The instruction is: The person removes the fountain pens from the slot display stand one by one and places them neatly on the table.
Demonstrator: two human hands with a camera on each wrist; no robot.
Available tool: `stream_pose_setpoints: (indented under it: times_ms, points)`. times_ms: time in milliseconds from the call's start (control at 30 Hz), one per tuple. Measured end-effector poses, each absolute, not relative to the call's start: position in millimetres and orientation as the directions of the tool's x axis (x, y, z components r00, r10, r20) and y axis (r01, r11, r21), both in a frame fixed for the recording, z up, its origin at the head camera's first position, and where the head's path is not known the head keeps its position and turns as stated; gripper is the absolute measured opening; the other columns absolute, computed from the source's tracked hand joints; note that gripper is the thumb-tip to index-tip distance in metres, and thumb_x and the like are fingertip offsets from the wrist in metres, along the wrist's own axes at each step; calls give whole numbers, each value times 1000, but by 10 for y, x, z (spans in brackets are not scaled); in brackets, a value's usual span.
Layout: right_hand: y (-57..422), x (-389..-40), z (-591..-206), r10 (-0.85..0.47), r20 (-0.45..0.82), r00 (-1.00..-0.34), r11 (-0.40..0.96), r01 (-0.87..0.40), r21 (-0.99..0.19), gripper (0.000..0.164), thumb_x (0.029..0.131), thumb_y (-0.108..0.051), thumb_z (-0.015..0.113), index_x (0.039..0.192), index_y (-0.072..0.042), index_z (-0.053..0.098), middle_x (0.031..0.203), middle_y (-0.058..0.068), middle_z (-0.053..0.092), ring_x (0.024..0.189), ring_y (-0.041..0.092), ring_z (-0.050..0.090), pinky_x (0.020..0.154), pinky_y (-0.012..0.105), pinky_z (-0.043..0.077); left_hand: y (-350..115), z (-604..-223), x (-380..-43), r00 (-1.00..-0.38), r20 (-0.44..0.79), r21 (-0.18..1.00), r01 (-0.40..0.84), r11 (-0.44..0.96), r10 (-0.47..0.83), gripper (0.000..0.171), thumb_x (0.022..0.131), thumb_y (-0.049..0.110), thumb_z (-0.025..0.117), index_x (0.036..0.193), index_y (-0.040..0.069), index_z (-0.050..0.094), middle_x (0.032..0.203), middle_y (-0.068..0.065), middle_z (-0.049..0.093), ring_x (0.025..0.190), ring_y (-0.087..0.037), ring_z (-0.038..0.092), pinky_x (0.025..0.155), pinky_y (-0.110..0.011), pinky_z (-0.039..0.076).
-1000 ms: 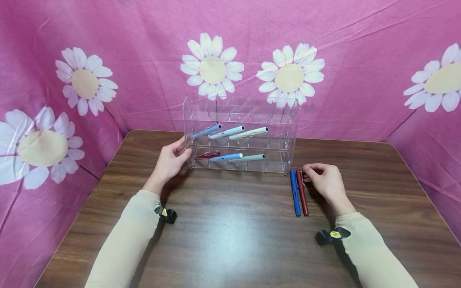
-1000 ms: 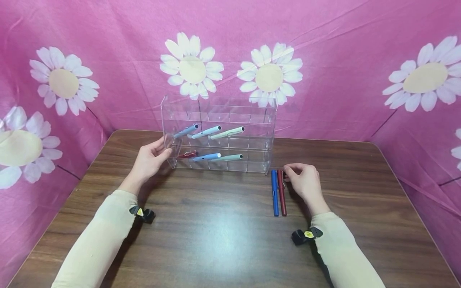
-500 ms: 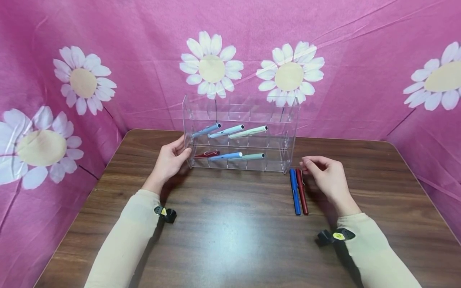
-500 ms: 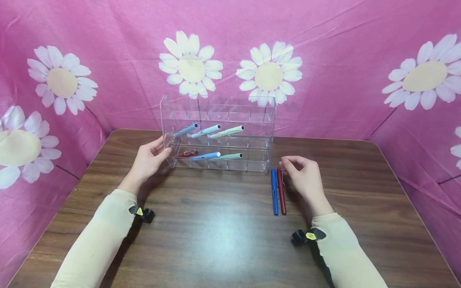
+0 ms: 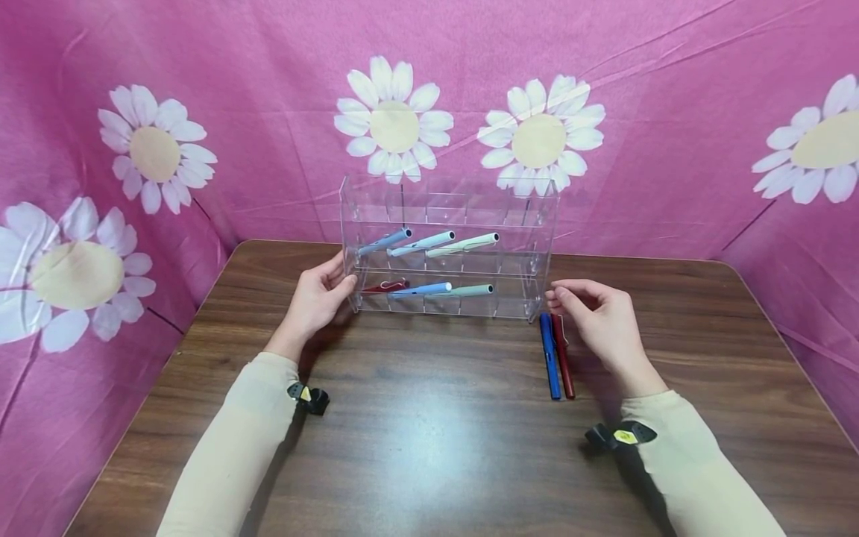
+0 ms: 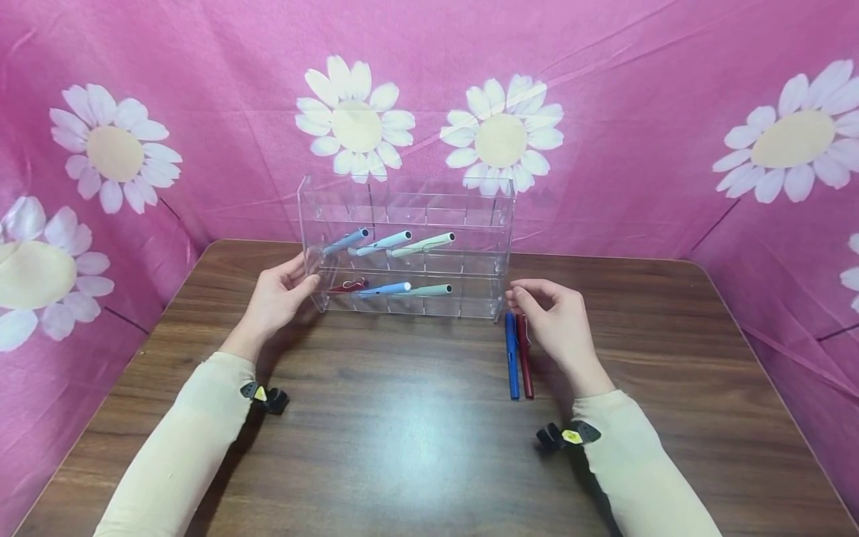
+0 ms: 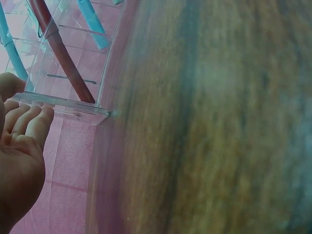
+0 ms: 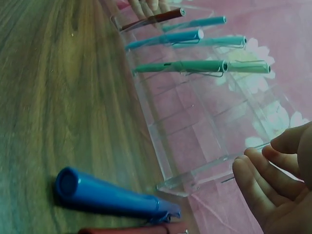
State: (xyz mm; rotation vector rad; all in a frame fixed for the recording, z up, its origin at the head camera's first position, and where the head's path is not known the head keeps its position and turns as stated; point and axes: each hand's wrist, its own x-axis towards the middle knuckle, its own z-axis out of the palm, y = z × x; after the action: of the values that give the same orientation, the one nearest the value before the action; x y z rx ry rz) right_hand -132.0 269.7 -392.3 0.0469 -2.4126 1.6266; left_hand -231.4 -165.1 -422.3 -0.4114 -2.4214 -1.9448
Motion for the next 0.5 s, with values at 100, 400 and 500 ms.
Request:
stream_pose_setpoints:
  times_ms: [100, 400, 500]
  points:
    - [2657, -1325, -3898, 81, 222, -972, 362, -179, -915, 28, 105, -7, 68, 124, 12, 72, 93, -22, 79, 81, -1, 77, 77, 17, 64, -1647, -4215, -2309, -966, 169, 960, 207, 190, 196, 57, 104, -8, 58, 158, -12, 42, 152, -32, 55, 143, -44, 55, 102, -10, 53]
    - [2549, -1347, -3851, 45, 215, -975, 330, -189, -925, 29, 106, -9, 69, 125, 11, 72, 97, -19, 80, 85, 2, 80, 79, 20, 65, -1642, -4206, -2303, -965, 168, 964, 204, 173, 201, 57, 104, -8, 57, 158, -11, 42, 152, -32, 55, 143, -44, 54, 101, -10, 53]
    - [2509, -1361, -3843, 28, 220, -975, 319, -200, -926, 28, 105, -8, 69, 125, 11, 73, 99, -19, 81, 88, 5, 81, 81, 20, 65, -1646, -4208, -2304, -965, 168, 964, 204, 172, 203, 57, 104, -8, 57, 159, -10, 42, 153, -32, 54, 143, -45, 54, 101, -10, 53]
